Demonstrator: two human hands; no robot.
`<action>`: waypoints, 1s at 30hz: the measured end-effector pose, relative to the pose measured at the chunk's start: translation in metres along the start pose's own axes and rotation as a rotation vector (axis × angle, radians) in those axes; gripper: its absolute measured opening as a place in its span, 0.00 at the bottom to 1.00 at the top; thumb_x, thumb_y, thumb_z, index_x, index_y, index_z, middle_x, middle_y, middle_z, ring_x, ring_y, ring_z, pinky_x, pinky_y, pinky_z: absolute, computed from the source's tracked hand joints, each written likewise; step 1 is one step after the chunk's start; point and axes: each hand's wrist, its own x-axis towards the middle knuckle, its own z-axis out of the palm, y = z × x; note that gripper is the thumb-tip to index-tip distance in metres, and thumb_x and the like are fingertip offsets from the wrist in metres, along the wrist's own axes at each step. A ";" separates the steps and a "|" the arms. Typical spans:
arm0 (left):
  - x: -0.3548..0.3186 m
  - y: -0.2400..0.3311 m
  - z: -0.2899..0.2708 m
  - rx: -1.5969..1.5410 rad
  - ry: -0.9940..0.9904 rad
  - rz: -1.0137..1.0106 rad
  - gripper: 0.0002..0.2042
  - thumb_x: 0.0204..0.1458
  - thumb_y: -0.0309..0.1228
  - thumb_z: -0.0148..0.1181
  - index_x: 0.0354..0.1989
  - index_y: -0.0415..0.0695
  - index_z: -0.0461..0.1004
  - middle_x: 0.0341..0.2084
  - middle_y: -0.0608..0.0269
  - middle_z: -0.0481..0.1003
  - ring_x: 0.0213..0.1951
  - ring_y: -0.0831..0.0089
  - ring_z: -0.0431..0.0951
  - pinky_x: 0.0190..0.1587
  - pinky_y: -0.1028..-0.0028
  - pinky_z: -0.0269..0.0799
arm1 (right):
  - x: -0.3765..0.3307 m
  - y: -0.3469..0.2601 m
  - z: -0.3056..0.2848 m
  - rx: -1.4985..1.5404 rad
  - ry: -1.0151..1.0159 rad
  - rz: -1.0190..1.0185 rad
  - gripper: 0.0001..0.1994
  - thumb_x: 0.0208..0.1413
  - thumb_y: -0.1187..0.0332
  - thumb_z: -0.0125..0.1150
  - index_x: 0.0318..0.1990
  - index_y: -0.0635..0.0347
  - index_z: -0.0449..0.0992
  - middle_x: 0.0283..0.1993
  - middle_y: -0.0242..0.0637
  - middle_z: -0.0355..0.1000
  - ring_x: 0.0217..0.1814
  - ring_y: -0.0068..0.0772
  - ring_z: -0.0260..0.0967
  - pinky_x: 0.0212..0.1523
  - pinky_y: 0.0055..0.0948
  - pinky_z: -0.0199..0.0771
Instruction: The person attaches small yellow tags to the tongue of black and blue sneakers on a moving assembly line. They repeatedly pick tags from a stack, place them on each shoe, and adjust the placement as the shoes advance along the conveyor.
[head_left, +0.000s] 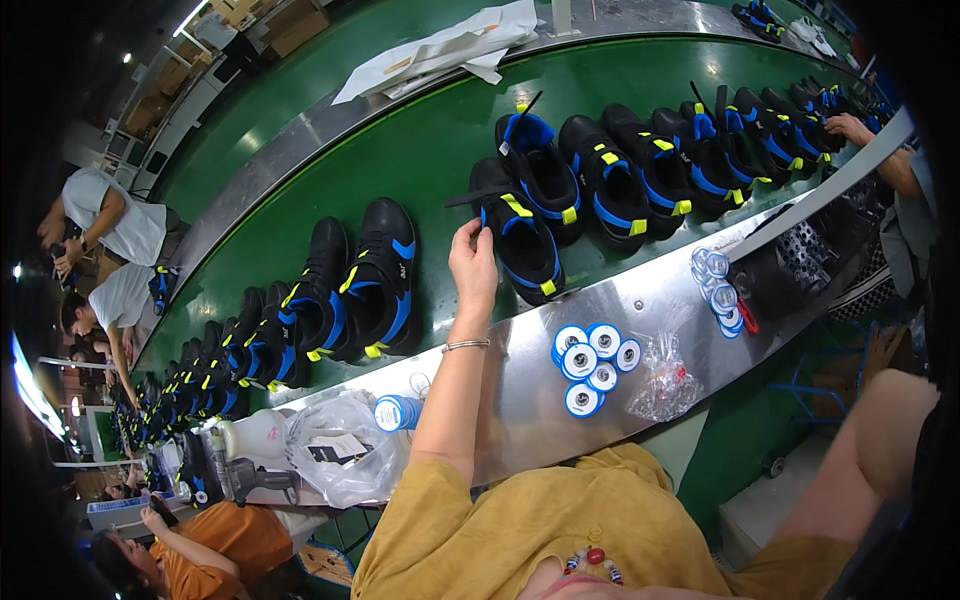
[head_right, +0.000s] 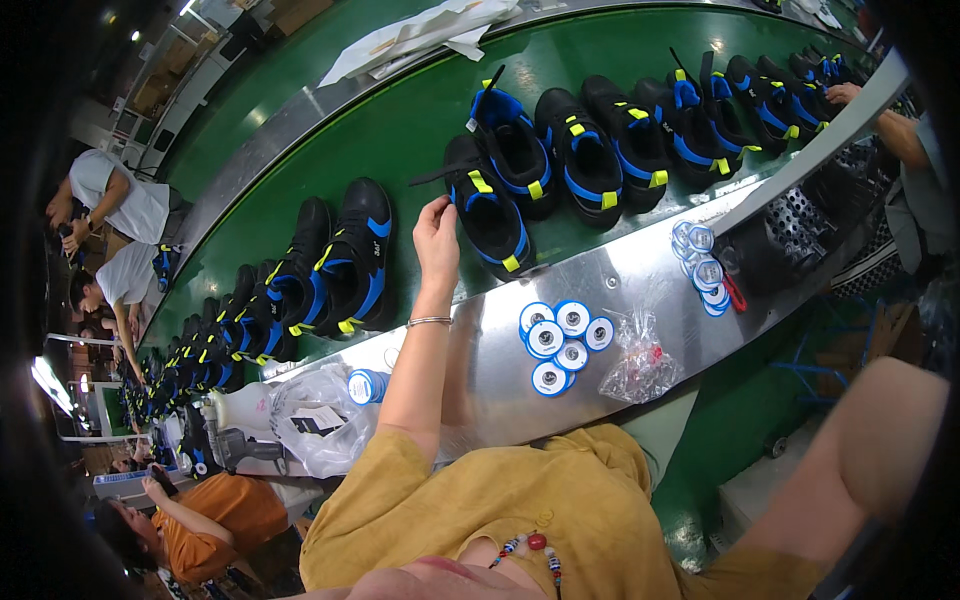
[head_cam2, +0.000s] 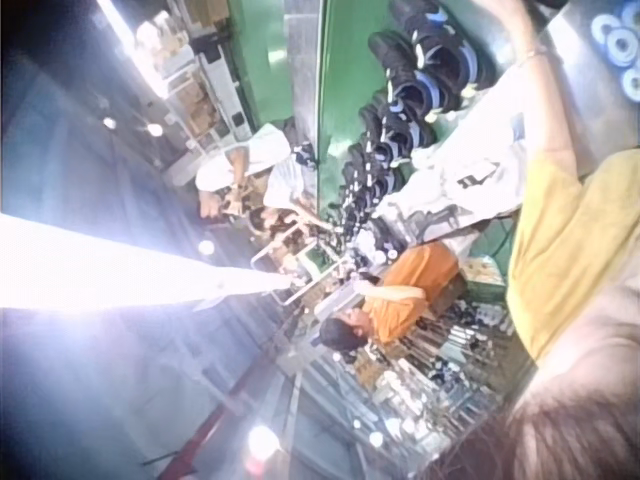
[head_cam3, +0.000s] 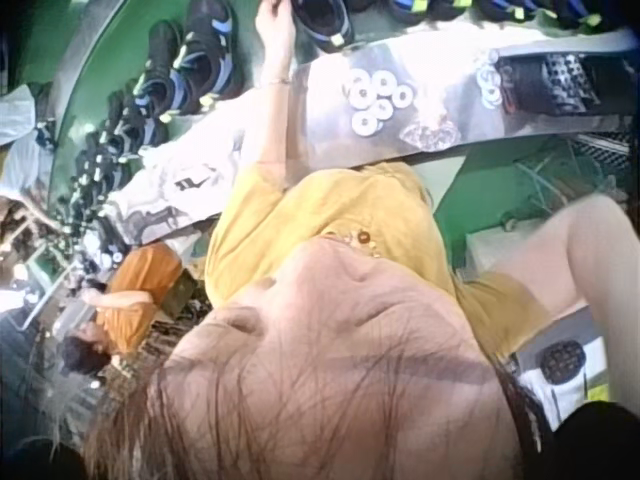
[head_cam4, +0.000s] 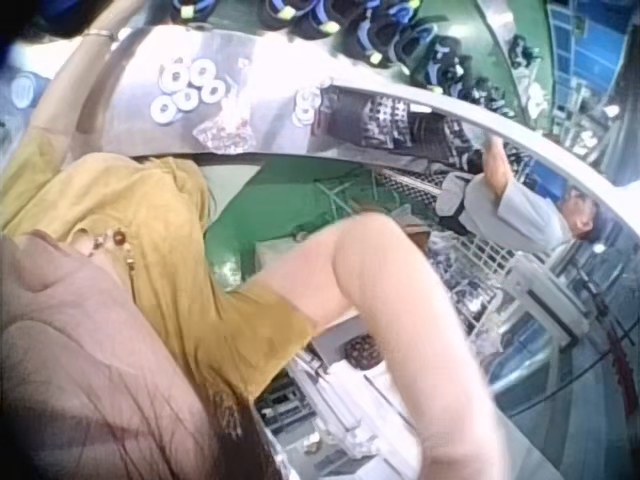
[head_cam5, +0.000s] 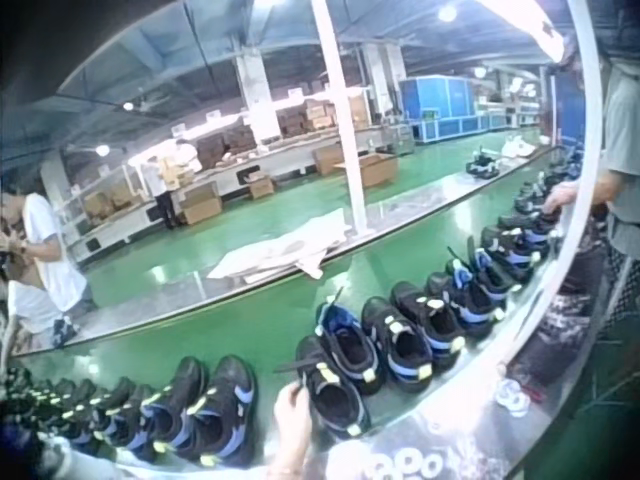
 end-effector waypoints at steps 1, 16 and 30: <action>-0.005 0.002 -0.002 0.055 0.000 -0.013 0.13 0.58 0.28 0.55 0.48 0.32 0.74 0.38 0.60 0.77 0.41 0.76 0.74 0.46 0.78 0.68 | -0.010 0.001 0.004 0.001 -0.012 0.032 0.09 0.56 0.70 0.56 0.39 0.64 0.79 0.46 0.39 0.76 0.42 0.29 0.75 0.39 0.25 0.74; 0.007 0.008 0.032 -0.044 -0.043 0.113 0.14 0.58 0.32 0.57 0.44 0.32 0.76 0.37 0.54 0.78 0.38 0.73 0.75 0.45 0.76 0.69 | -0.197 0.020 0.228 0.019 -0.333 0.428 0.11 0.57 0.69 0.54 0.41 0.65 0.77 0.47 0.42 0.75 0.44 0.32 0.73 0.42 0.28 0.72; 0.018 0.020 -0.027 0.407 0.114 0.393 0.11 0.60 0.28 0.55 0.44 0.31 0.73 0.38 0.47 0.77 0.40 0.61 0.77 0.48 0.72 0.71 | -0.193 -0.008 0.234 -0.061 -0.213 0.571 0.12 0.57 0.68 0.53 0.42 0.66 0.76 0.49 0.44 0.74 0.47 0.35 0.72 0.46 0.31 0.70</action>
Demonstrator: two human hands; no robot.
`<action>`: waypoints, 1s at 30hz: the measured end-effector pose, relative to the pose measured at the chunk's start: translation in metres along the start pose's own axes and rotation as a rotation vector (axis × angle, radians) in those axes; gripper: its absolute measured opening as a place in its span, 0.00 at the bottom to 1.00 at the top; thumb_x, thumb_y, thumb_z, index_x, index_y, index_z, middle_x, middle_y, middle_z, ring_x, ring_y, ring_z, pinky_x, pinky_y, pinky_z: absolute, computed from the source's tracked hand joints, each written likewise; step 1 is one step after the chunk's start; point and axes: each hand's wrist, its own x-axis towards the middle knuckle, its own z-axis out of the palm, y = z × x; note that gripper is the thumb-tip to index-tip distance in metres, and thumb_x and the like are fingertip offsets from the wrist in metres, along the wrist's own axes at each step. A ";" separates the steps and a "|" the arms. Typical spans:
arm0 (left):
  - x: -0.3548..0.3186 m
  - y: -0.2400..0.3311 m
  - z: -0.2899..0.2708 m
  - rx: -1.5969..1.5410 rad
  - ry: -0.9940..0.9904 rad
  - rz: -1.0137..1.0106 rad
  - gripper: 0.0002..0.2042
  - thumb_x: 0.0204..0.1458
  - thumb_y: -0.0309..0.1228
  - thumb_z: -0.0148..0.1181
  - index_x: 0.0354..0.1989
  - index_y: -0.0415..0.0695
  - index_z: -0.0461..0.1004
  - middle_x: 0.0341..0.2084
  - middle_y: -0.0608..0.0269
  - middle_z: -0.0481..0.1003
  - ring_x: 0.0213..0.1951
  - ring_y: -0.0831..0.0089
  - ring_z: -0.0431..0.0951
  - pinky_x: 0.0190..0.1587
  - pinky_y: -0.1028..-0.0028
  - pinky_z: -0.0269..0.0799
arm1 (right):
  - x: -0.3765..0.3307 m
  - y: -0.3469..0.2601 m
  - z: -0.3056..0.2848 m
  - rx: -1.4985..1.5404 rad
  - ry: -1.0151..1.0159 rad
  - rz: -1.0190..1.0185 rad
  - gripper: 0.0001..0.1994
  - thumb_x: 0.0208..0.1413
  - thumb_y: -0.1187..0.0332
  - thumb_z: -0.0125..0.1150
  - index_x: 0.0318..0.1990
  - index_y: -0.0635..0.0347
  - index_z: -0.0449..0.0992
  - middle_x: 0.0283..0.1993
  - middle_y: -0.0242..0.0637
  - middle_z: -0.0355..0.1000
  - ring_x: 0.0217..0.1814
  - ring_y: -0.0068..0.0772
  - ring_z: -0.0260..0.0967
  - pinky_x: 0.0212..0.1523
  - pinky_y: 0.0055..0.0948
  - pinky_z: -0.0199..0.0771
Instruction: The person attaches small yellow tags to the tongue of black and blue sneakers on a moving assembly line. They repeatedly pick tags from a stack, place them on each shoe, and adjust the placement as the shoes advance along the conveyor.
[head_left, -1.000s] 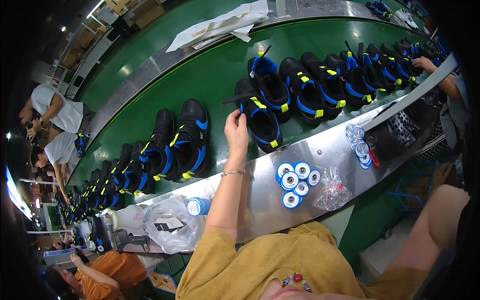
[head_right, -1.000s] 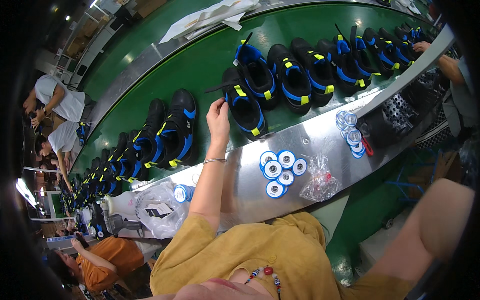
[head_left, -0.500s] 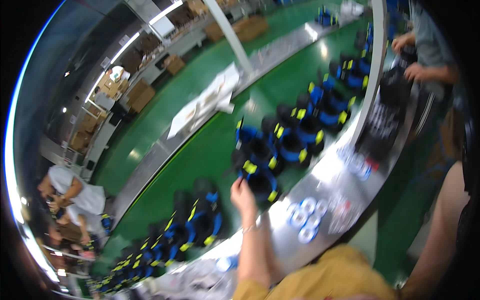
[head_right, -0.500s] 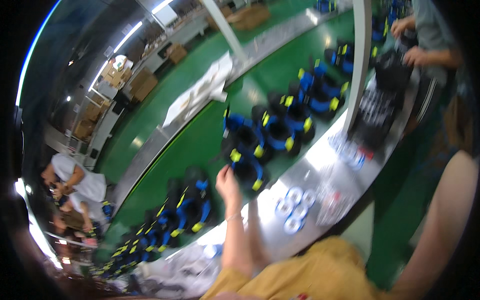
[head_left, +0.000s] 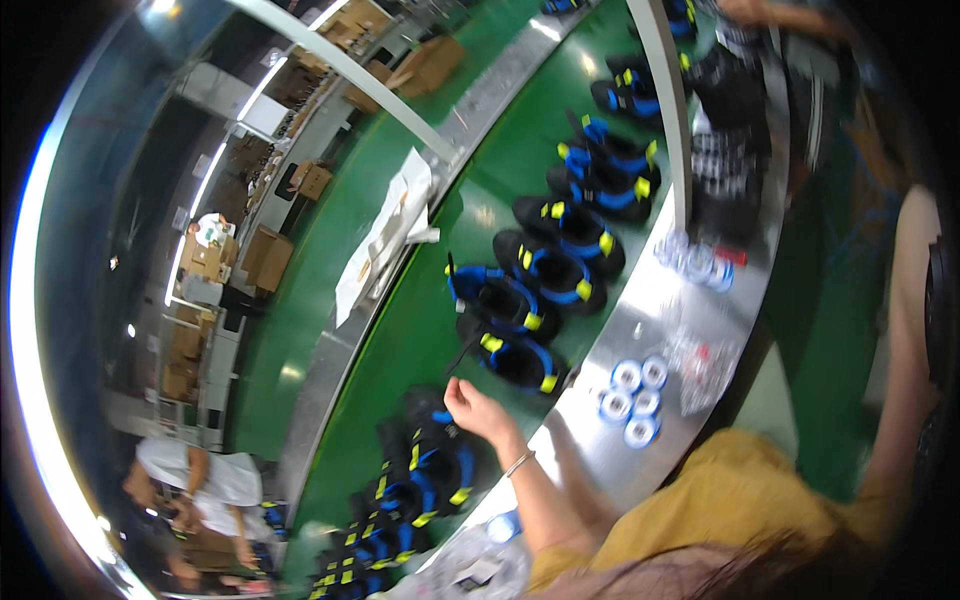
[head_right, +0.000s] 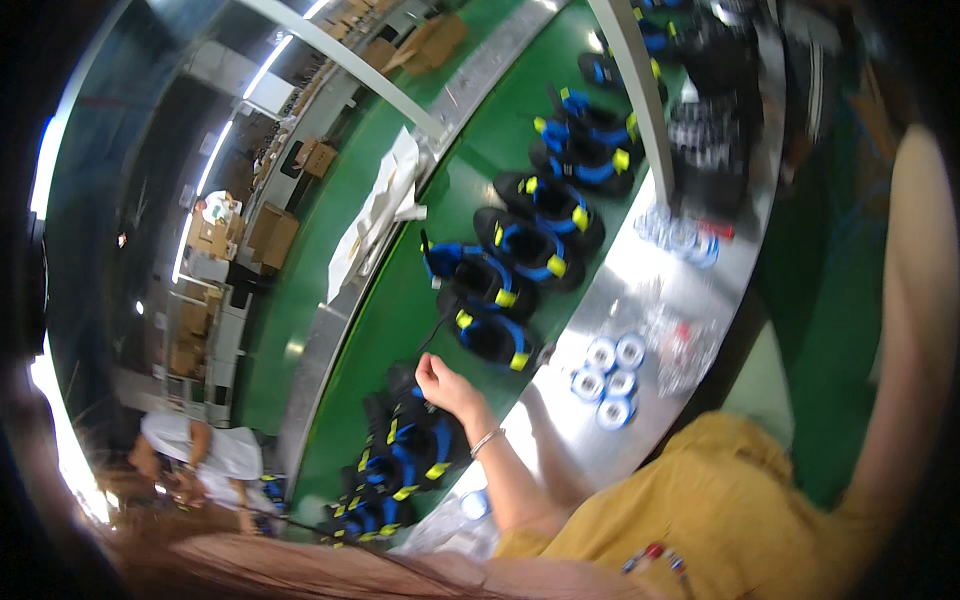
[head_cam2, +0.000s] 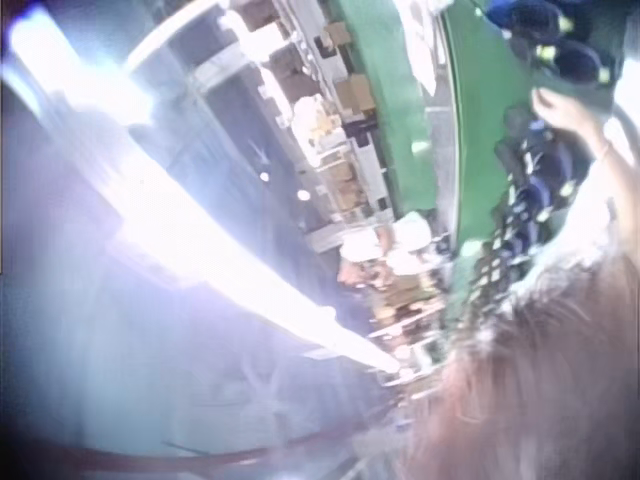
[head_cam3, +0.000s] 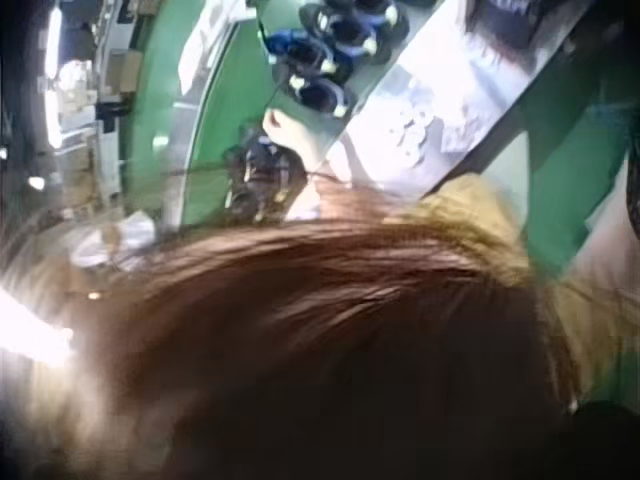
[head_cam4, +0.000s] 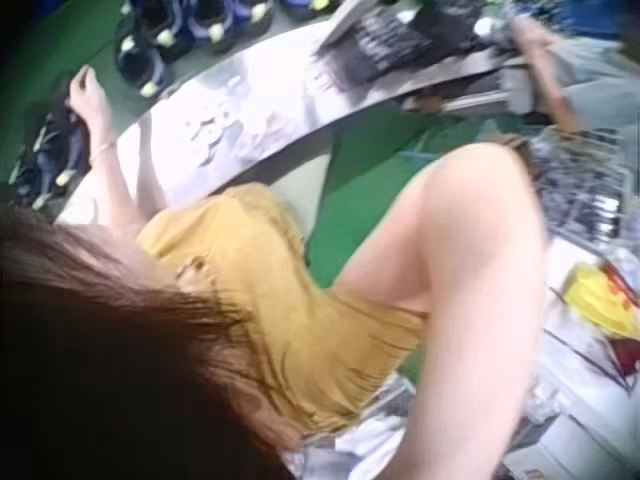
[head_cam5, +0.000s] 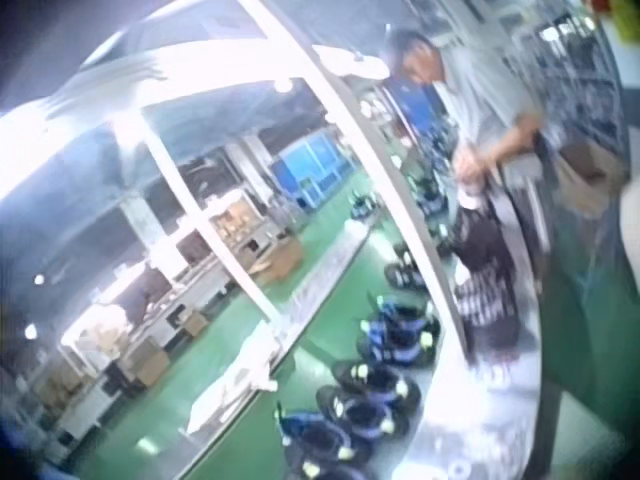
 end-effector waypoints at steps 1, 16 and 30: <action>0.002 -0.003 -0.027 0.092 0.083 0.071 0.11 0.59 0.28 0.56 0.44 0.31 0.73 0.38 0.47 0.77 0.40 0.61 0.77 0.48 0.71 0.72 | -0.001 -0.007 0.012 0.045 -0.015 -0.013 0.12 0.57 0.68 0.53 0.43 0.67 0.76 0.49 0.44 0.74 0.47 0.36 0.72 0.46 0.31 0.70; -0.029 0.114 -0.150 -0.631 0.198 0.122 0.15 0.61 0.28 0.47 0.50 0.29 0.70 0.45 0.47 0.73 0.48 0.62 0.73 0.55 0.68 0.67 | 0.001 -0.009 -0.009 -0.050 0.052 0.030 0.14 0.57 0.67 0.51 0.44 0.68 0.75 0.50 0.47 0.73 0.50 0.39 0.70 0.49 0.34 0.68; -0.106 0.077 -0.140 -0.557 -0.022 -0.029 0.16 0.61 0.29 0.47 0.50 0.30 0.70 0.46 0.47 0.72 0.49 0.61 0.72 0.55 0.66 0.67 | -0.005 0.012 -0.046 -0.086 0.088 0.007 0.15 0.57 0.67 0.49 0.46 0.69 0.74 0.51 0.49 0.72 0.52 0.42 0.69 0.53 0.37 0.66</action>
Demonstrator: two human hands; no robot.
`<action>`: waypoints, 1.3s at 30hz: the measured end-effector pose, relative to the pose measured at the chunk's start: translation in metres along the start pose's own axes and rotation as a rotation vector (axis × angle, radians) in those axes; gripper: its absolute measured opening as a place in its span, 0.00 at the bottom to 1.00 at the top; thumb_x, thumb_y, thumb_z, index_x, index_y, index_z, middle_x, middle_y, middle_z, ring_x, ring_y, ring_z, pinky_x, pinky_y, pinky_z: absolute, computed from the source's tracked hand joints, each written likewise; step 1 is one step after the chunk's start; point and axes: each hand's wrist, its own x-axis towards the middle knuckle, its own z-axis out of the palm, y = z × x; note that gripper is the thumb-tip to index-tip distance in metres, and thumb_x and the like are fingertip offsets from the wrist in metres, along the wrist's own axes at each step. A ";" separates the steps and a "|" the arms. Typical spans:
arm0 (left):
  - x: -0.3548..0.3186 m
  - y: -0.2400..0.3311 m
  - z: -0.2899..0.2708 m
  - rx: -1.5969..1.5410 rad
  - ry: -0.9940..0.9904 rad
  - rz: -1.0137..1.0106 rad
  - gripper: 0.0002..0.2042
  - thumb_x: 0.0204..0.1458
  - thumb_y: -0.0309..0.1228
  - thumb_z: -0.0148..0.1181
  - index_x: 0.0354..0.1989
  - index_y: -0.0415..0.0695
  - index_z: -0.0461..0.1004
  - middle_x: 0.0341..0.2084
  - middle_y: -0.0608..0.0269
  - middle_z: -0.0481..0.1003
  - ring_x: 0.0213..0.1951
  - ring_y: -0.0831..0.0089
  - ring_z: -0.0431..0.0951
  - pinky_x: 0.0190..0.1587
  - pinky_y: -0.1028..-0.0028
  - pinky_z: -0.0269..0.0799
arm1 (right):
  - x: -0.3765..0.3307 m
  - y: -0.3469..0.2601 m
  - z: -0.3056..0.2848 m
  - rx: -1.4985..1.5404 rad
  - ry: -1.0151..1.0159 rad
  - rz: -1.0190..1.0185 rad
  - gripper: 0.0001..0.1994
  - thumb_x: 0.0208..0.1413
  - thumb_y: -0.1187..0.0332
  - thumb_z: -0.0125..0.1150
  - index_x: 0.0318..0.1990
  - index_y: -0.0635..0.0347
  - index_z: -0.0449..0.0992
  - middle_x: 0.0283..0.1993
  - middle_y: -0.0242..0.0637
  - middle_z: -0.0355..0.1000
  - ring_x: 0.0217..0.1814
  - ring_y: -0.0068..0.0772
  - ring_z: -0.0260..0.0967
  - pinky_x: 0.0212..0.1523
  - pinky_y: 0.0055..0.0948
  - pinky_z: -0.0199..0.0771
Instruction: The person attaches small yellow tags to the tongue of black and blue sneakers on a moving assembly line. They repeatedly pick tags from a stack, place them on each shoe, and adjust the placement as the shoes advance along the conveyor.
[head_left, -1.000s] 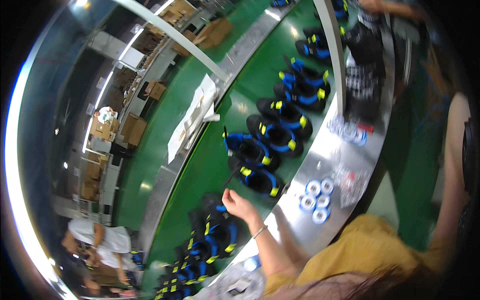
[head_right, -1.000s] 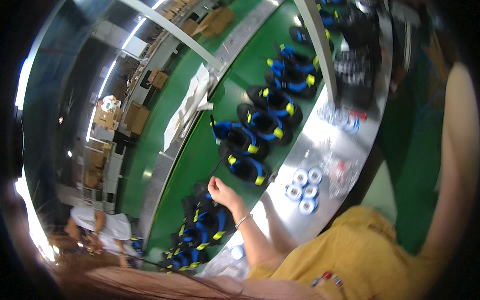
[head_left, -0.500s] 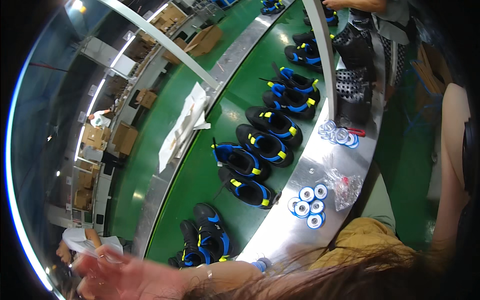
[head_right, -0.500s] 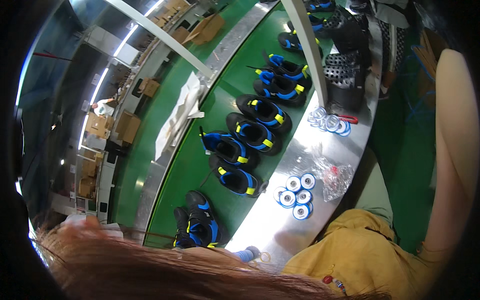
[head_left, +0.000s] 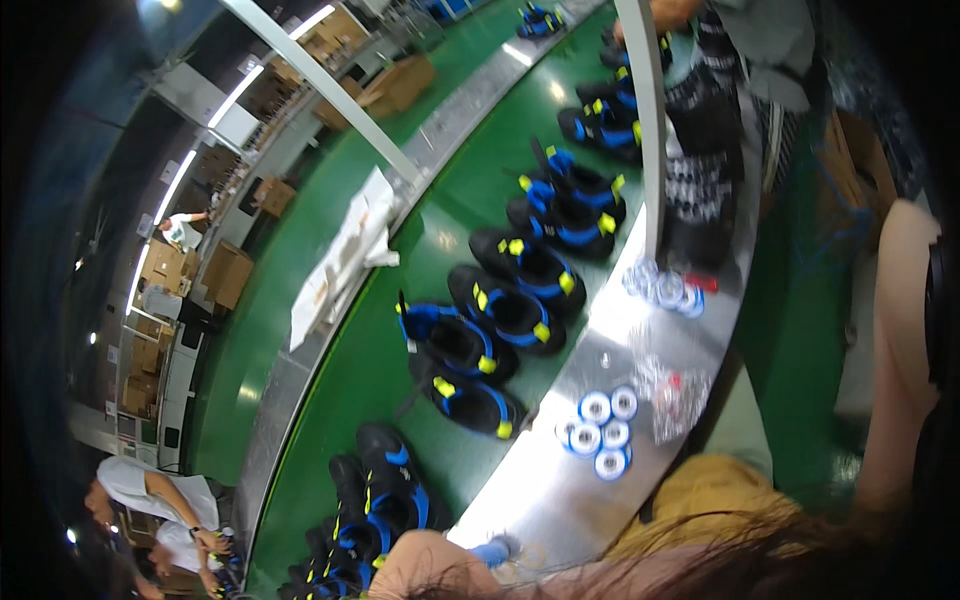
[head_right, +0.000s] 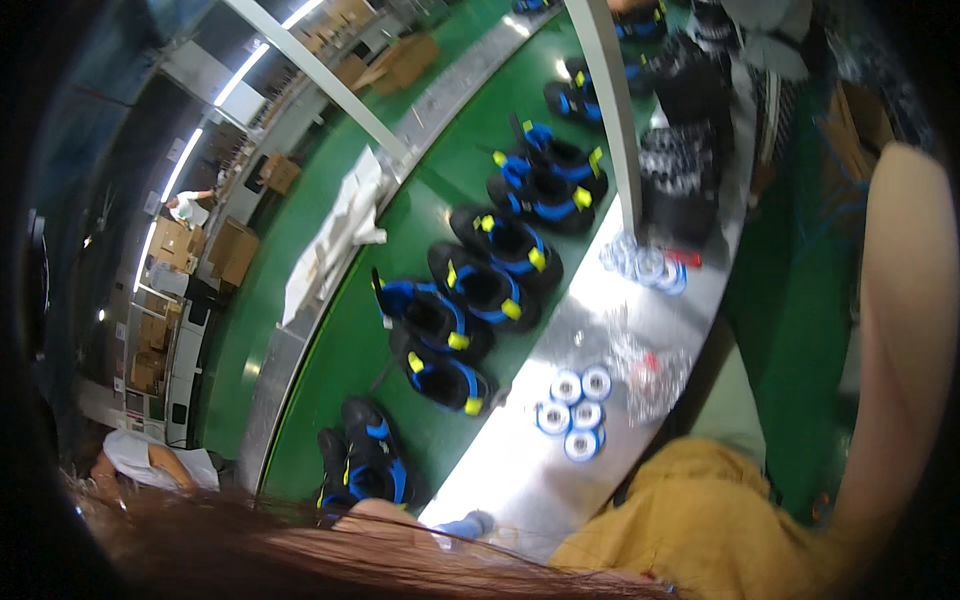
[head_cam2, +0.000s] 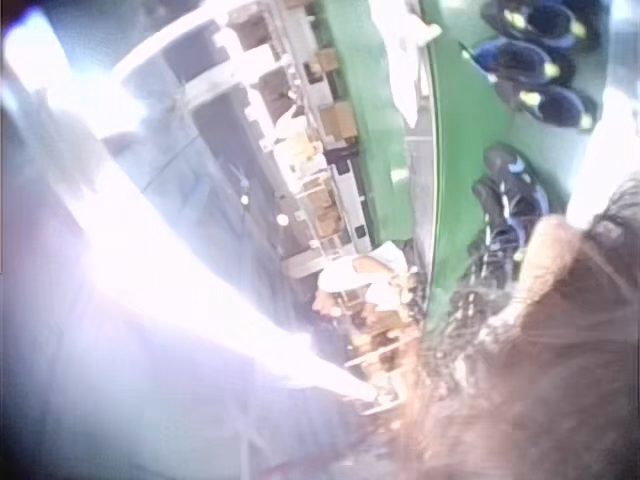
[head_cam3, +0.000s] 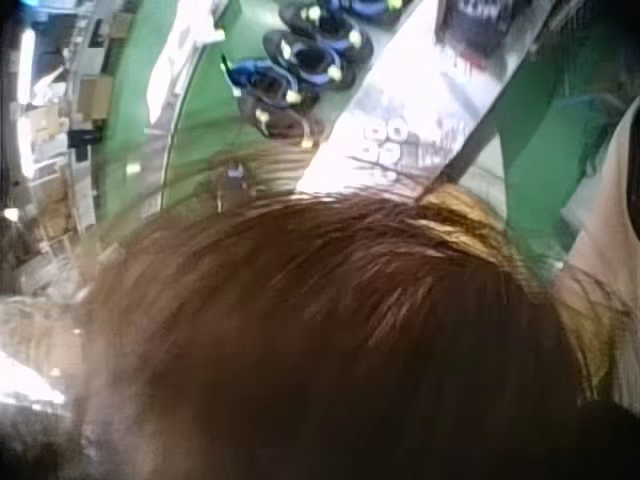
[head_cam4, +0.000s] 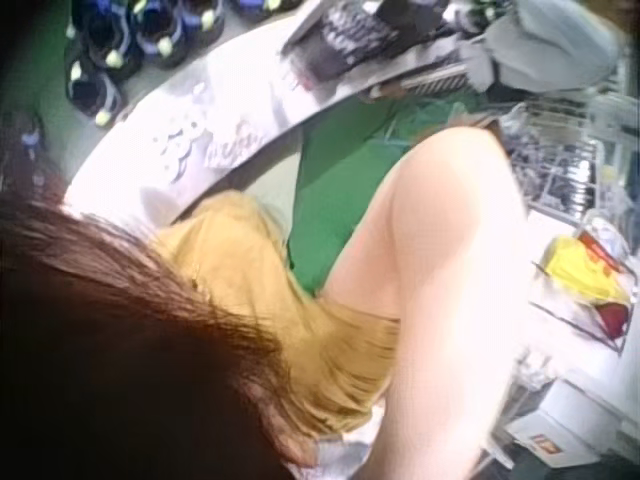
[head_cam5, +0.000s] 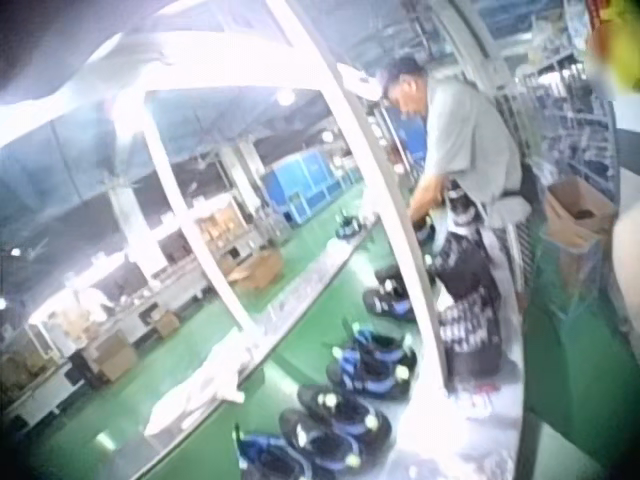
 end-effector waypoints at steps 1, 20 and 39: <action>0.007 0.010 0.011 -0.003 -0.010 0.042 0.16 0.61 0.29 0.47 0.50 0.30 0.70 0.47 0.47 0.72 0.49 0.60 0.72 0.55 0.66 0.67 | 0.002 0.000 -0.014 -0.003 0.018 -0.010 0.15 0.57 0.67 0.49 0.46 0.69 0.74 0.51 0.49 0.72 0.52 0.42 0.69 0.53 0.37 0.65; 0.092 0.083 0.079 -0.510 -0.090 0.529 0.16 0.60 0.31 0.48 0.50 0.31 0.70 0.48 0.46 0.72 0.51 0.58 0.72 0.55 0.63 0.67 | 0.028 -0.007 -0.222 -0.087 0.301 -0.202 0.18 0.57 0.66 0.47 0.48 0.70 0.72 0.53 0.52 0.70 0.55 0.47 0.67 0.57 0.41 0.63; 0.075 0.129 0.052 -0.713 -0.082 0.759 0.16 0.59 0.32 0.48 0.49 0.32 0.69 0.49 0.45 0.71 0.52 0.56 0.71 0.56 0.61 0.67 | -0.001 -0.052 -0.266 -0.020 0.404 -0.294 0.20 0.57 0.65 0.45 0.50 0.71 0.71 0.55 0.55 0.69 0.59 0.51 0.65 0.62 0.44 0.60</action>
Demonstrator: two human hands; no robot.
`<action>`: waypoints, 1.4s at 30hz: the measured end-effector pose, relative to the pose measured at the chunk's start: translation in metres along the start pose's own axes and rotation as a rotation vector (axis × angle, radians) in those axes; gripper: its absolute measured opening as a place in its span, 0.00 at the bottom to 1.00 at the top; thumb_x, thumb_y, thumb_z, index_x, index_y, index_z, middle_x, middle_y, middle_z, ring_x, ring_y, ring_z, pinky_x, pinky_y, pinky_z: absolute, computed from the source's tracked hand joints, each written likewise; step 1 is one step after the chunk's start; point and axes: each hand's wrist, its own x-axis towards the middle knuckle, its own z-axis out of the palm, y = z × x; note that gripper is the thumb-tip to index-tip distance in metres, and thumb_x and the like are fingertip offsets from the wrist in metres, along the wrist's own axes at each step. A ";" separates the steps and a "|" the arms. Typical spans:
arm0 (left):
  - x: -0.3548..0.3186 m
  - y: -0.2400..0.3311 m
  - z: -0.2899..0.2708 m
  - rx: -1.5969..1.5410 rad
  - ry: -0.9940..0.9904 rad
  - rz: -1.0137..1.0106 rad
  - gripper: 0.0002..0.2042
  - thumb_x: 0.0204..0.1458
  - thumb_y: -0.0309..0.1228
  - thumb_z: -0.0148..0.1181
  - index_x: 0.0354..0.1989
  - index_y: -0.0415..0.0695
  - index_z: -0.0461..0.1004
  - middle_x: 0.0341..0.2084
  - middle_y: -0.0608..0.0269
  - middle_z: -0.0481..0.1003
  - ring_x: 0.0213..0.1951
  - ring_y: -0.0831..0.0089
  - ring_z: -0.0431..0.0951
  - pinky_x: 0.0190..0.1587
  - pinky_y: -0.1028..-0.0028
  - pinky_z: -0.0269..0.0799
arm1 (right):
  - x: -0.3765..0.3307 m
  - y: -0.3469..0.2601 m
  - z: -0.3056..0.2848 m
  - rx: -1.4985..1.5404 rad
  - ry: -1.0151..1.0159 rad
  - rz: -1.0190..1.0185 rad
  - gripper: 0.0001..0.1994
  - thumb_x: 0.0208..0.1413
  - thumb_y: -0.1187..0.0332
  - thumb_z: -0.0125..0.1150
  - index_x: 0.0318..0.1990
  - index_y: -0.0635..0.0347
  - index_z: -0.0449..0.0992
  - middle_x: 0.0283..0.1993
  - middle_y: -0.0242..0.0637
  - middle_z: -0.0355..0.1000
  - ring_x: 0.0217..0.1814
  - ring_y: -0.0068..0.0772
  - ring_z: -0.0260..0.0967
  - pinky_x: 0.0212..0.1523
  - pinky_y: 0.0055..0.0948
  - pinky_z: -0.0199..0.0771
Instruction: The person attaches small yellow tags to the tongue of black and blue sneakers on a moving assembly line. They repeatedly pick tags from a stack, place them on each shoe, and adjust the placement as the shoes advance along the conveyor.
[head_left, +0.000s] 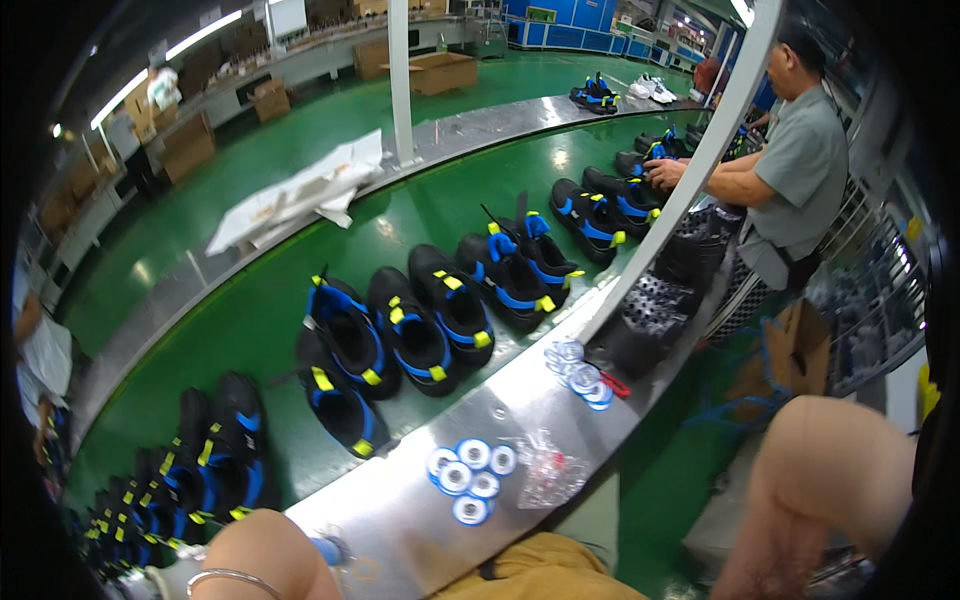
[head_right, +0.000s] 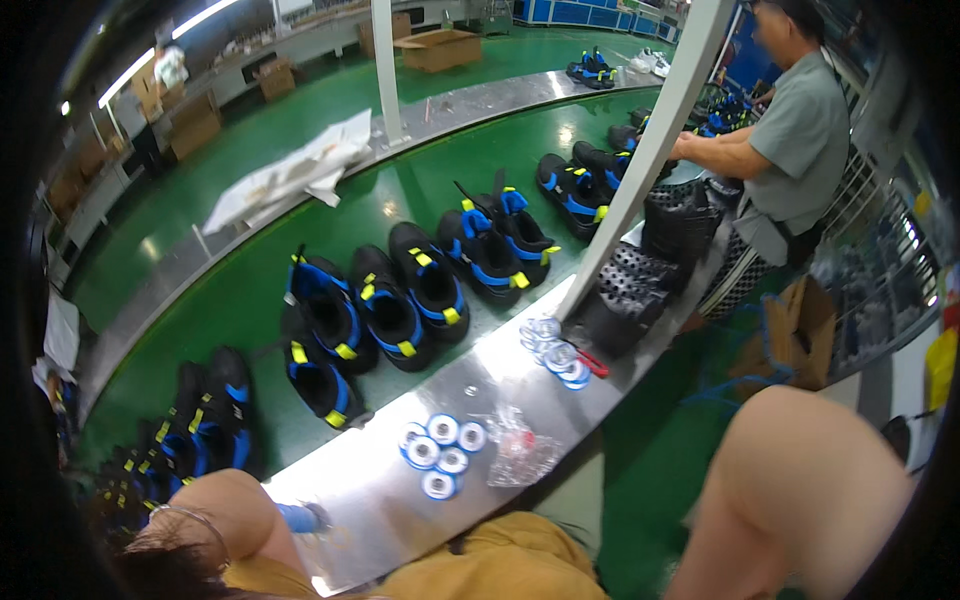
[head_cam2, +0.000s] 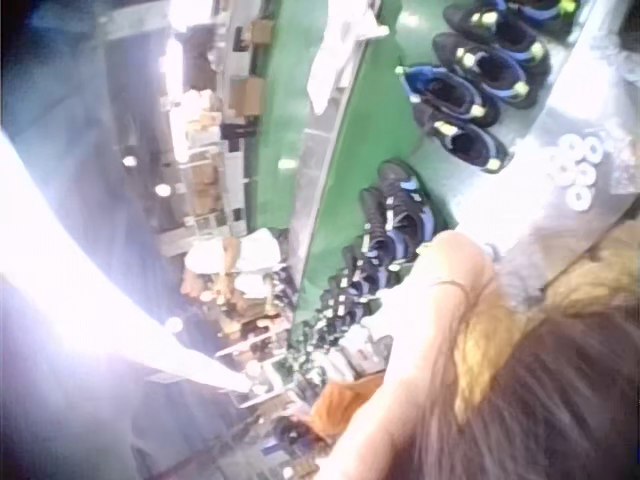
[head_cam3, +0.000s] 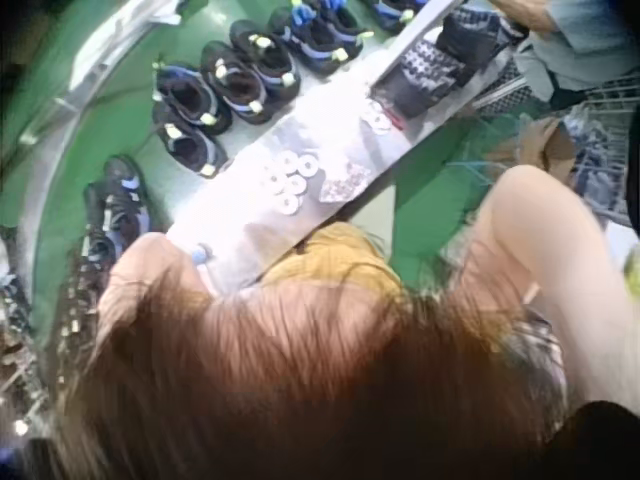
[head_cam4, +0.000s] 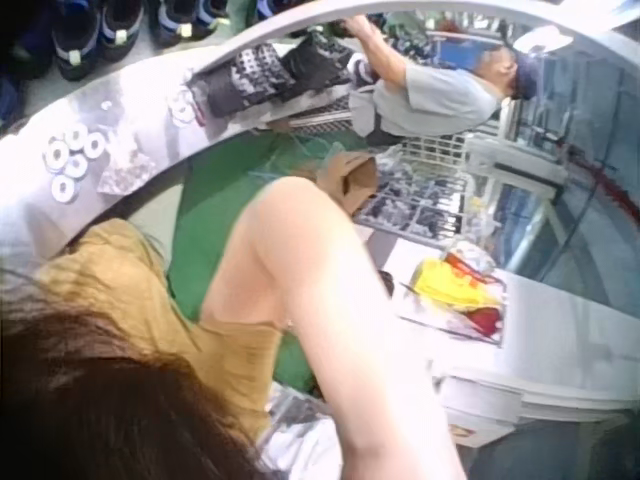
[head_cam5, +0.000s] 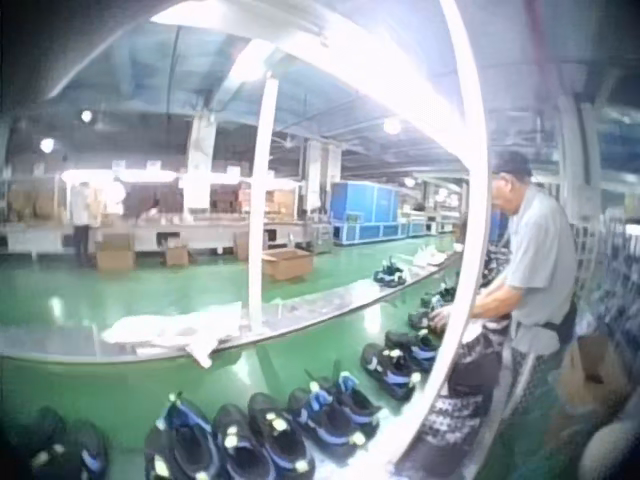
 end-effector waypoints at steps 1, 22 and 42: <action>-0.001 -0.001 -0.001 0.008 0.028 0.006 0.16 0.59 0.32 0.48 0.49 0.32 0.69 0.49 0.45 0.71 0.52 0.56 0.71 0.56 0.60 0.67 | 0.005 -0.002 -0.001 -0.009 -0.028 -0.010 0.20 0.57 0.65 0.45 0.50 0.72 0.71 0.55 0.56 0.68 0.59 0.51 0.65 0.62 0.45 0.60; 0.027 0.047 -0.026 0.039 0.103 0.184 0.17 0.58 0.34 0.48 0.49 0.33 0.69 0.51 0.44 0.70 0.54 0.54 0.71 0.56 0.57 0.67 | 0.006 -0.016 0.011 0.218 0.146 -0.035 0.22 0.57 0.64 0.42 0.52 0.73 0.69 0.57 0.59 0.67 0.63 0.56 0.63 0.67 0.49 0.56; -0.233 -0.112 -0.242 0.853 0.282 -1.257 0.31 0.45 0.18 0.53 0.63 0.31 0.60 0.50 0.51 0.72 0.48 0.68 0.74 0.50 0.74 0.70 | -0.169 0.074 0.360 0.046 -0.845 0.103 0.09 0.55 0.71 0.56 0.42 0.63 0.77 0.38 0.42 0.73 0.45 0.47 0.69 0.46 0.40 0.72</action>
